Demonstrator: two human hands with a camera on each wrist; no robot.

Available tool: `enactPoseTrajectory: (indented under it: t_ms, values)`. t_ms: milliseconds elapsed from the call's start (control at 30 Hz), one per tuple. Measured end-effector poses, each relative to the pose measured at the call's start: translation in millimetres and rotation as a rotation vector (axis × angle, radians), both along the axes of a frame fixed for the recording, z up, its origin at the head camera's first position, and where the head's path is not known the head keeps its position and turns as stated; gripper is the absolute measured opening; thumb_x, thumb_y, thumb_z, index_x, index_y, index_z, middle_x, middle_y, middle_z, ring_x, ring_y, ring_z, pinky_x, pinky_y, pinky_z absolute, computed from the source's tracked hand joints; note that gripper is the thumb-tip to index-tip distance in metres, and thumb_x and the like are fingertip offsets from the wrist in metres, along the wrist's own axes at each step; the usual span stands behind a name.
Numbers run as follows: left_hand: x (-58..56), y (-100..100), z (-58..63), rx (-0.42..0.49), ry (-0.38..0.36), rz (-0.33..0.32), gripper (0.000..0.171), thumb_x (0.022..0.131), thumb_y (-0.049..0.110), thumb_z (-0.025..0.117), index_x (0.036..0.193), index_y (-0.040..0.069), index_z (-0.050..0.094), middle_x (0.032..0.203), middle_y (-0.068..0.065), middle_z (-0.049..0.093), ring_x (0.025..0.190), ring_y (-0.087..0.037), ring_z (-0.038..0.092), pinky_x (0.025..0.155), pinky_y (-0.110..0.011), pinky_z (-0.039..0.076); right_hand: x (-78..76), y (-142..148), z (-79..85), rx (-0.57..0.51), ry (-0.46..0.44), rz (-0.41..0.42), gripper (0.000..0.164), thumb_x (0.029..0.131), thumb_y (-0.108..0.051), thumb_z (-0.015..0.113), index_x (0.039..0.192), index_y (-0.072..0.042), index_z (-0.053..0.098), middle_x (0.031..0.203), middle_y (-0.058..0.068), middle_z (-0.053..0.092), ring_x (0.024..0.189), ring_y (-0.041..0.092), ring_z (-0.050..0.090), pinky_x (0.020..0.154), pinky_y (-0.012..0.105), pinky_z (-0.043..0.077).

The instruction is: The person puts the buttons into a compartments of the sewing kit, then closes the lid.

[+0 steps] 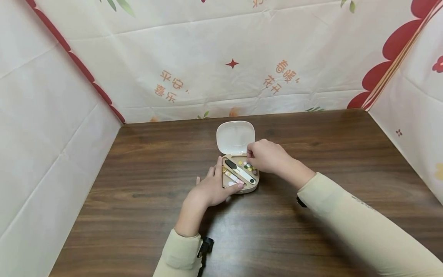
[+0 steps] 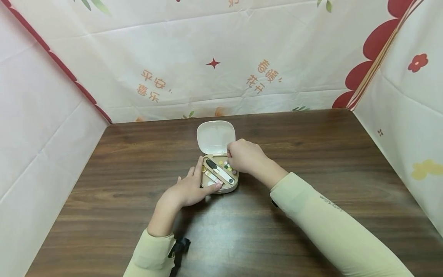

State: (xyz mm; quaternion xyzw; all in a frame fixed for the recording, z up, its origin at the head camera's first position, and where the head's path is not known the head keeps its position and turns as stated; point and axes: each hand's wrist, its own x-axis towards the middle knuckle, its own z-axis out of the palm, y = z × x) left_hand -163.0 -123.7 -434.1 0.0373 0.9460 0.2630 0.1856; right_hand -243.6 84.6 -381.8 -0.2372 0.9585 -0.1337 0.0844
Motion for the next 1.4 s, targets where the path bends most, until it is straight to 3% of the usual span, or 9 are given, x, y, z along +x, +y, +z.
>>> enactPoseTrajectory:
  t_ms: [267,500,533,833,1000,1133,1400]
  values:
    - [2.2,0.4,3.5,0.005,-0.003,-0.002,0.126,0.088,0.088,0.056,0.173,0.020,-0.008,0.174,-0.020,0.030,0.160,-0.040,0.035,0.127,-0.074,0.018,1.1,1.0,0.0,0.012,0.008,-0.007,0.015,0.096,-0.018,0.071,0.082,-0.016,0.070,0.076,0.000,0.067,0.070,0.017,0.059,0.060,0.035,0.046]
    - [8.8,3.7,19.2,-0.009,-0.020,-0.007,0.116,0.096,0.076,0.058,0.173,0.016,-0.005,0.174,-0.017,0.030,0.157,-0.038,0.041,0.130,-0.071,0.017,1.6,5.4,2.3,0.012,0.019,-0.002,0.013,0.096,-0.015,0.068,0.084,-0.015,0.073,0.080,0.001,0.070,0.071,0.018,0.060,0.061,0.037,0.048]
    - [7.9,3.1,14.9,-0.008,-0.007,-0.010,0.117,0.095,0.079,0.055,0.173,0.017,-0.006,0.173,-0.017,0.030,0.156,-0.038,0.042,0.128,-0.073,0.018,1.4,6.5,2.9,0.011,0.018,-0.002,0.012,0.095,-0.015,0.068,0.084,-0.015,0.073,0.081,0.001,0.070,0.071,0.018,0.060,0.061,0.037,0.048]
    - [8.0,4.6,17.8,-0.018,-0.015,0.000,0.114,0.097,0.074,0.059,0.173,0.015,-0.003,0.173,-0.017,0.032,0.156,-0.038,0.043,0.129,-0.071,0.019,2.7,20.3,10.6,0.012,0.003,-0.017,0.014,0.095,-0.017,0.069,0.081,-0.018,0.071,0.074,0.000,0.065,0.070,0.018,0.059,0.059,0.035,0.046]
    - [7.5,4.3,15.3,-0.024,-0.017,0.000,0.115,0.096,0.075,0.059,0.173,0.016,-0.004,0.173,-0.016,0.031,0.155,-0.039,0.043,0.129,-0.071,0.019,4.5,34.5,13.1,0.048,-0.038,-0.033,0.012,0.094,-0.015,0.067,0.084,-0.017,0.073,0.080,0.001,0.068,0.072,0.019,0.059,0.061,0.037,0.047]
    - [8.9,4.1,16.1,-0.023,-0.008,0.001,0.115,0.096,0.075,0.059,0.173,0.017,-0.004,0.173,-0.017,0.031,0.156,-0.039,0.042,0.129,-0.071,0.019,5.6,49.0,10.3,0.092,-0.078,-0.054,0.010,0.094,-0.014,0.065,0.086,-0.017,0.072,0.086,0.002,0.070,0.074,0.019,0.060,0.062,0.038,0.047]
    - [6.2,2.8,12.9,-0.014,-0.012,0.001,0.116,0.096,0.076,0.059,0.173,0.017,-0.005,0.173,-0.018,0.030,0.157,-0.039,0.040,0.130,-0.071,0.018,8.8,79.9,1.7,0.142,-0.137,-0.068,0.017,0.097,-0.019,0.071,0.081,-0.017,0.066,0.078,0.000,0.061,0.071,0.018,0.055,0.062,0.037,0.043]
